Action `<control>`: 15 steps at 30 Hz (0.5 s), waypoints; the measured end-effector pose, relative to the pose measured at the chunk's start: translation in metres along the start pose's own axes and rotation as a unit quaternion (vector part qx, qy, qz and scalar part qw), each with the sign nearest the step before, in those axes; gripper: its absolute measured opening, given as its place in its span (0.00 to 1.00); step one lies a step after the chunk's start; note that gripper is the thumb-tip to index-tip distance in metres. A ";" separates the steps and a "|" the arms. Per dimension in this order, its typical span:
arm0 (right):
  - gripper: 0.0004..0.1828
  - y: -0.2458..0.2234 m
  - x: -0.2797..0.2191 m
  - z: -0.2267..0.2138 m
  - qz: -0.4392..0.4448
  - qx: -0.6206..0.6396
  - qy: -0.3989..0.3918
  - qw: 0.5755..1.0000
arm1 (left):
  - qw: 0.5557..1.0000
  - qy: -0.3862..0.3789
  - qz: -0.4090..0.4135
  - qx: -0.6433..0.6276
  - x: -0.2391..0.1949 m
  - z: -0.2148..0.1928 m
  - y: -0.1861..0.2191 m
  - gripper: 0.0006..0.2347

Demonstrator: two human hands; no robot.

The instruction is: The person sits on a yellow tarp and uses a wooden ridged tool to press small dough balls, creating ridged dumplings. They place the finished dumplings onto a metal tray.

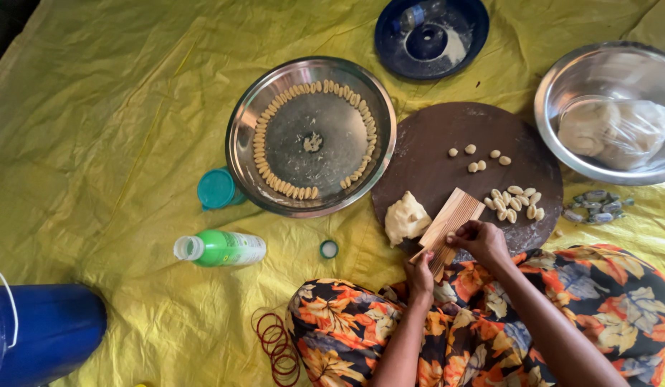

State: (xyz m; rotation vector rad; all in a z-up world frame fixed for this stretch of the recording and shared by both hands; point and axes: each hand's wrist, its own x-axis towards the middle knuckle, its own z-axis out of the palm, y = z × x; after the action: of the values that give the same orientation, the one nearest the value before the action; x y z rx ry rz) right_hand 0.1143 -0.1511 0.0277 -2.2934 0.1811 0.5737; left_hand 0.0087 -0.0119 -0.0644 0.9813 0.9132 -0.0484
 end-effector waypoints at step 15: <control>0.36 -0.012 0.002 -0.004 0.086 -0.133 -0.040 0.987 | 1.000 -0.006 -0.022 -0.018 -0.009 0.001 0.006 0.15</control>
State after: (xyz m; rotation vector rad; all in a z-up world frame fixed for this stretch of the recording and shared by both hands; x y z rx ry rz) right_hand 0.1214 -0.1454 0.0372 -2.5215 0.2795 0.8204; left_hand 0.0056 -0.0119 -0.0535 0.9263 0.9206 -0.0743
